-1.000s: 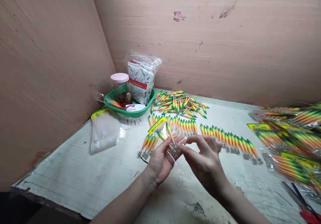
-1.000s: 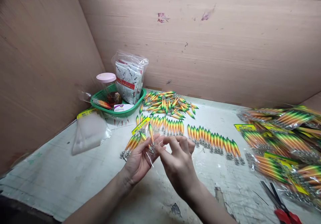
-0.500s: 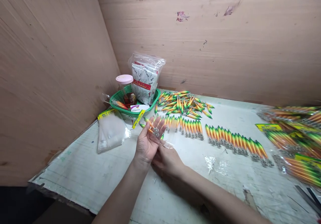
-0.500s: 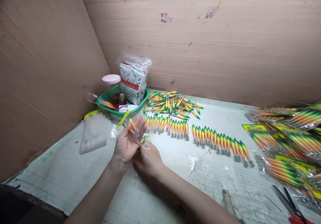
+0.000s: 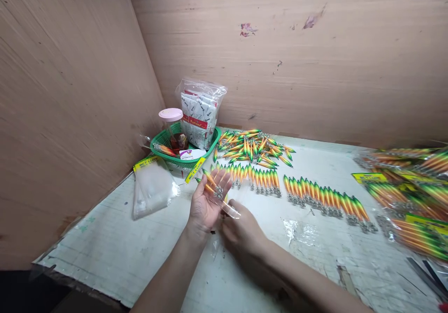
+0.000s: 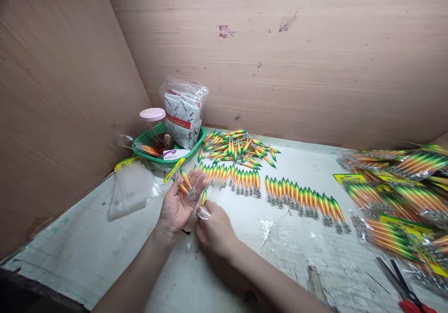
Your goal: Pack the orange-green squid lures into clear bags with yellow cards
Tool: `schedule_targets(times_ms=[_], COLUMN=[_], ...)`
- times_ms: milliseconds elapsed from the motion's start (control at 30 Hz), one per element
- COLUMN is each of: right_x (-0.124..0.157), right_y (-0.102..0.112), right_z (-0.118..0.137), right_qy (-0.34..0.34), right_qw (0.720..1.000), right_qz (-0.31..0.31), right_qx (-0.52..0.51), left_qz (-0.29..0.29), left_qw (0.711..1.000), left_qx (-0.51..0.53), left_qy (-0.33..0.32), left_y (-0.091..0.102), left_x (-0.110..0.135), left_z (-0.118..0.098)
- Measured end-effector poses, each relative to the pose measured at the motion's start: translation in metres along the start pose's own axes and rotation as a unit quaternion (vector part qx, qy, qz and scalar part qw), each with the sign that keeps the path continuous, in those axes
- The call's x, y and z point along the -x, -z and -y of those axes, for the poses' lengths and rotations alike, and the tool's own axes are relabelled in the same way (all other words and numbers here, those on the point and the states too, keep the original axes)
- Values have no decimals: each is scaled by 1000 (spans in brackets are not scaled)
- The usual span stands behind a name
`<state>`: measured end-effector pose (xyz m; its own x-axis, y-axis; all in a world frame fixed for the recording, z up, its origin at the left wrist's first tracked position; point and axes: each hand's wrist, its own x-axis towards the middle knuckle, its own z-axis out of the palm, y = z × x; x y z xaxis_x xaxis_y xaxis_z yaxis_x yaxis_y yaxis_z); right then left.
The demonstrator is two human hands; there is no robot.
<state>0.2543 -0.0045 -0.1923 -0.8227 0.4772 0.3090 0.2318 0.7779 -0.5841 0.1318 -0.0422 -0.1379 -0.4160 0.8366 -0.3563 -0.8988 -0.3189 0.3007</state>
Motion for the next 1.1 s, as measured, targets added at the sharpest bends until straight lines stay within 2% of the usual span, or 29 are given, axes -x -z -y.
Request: schedule_targets(times_ms=[67, 200, 267, 300, 367, 433, 500, 600, 767, 800, 867, 933, 1000, 1033, 1100], right_x=[18, 53, 59, 59, 55, 48, 39, 31, 24, 22, 17, 10, 2, -2, -10], right_y=[38, 133, 165, 173, 172, 156, 134, 109, 95, 96, 99, 102, 100, 94, 73], right_z=[4, 23, 34, 38, 42, 41, 37, 31, 29, 28, 22, 10, -5, -11, -18], right_qy=[-1, 0, 65, 92, 116, 109, 113, 138, 150, 149, 120, 45, -27, -40, -17], right_qw=[1000, 997, 996, 994, 987, 985, 982, 960, 932, 931, 954, 971, 967, 969, 990], right_qz=[-13, -63, -22, 17, 89, 98, 30, -83, -182, -195, -207, -231, -249, -237, -138], right_qx=[4, 46, 56, 60, 67, 92, 148, 229, 274, 270, 178, 33, -47, -51, -39], left_qz=[-13, -21, -10, -3, 8, 13, 9, 0, 12, 12, 8, -4, -18, -25, -31], left_qw=[1000, 999, 998, 997, 995, 992, 989, 987, 987, 988, 990, 995, 998, 999, 1000], left_qx=[-2, -12, -17, -20, -34, -47, -52, -59, -65, -61, -52, -43, -28, -20, -3], left_qy=[12, 44, 67, 77, 97, 119, 139, 148, 147, 144, 127, 94, 54, 35, -3], left_y=[-1, -3, -2, -1, 2, 4, 4, 3, 3, 3, 2, -1, -4, -5, -6], left_x=[1, 5, 9, 10, 14, 16, 19, 20, 21, 22, 22, 20, 17, 14, 9], left_z=[1, 8, 15, 18, 25, 32, 37, 40, 42, 42, 41, 37, 27, 21, 7])
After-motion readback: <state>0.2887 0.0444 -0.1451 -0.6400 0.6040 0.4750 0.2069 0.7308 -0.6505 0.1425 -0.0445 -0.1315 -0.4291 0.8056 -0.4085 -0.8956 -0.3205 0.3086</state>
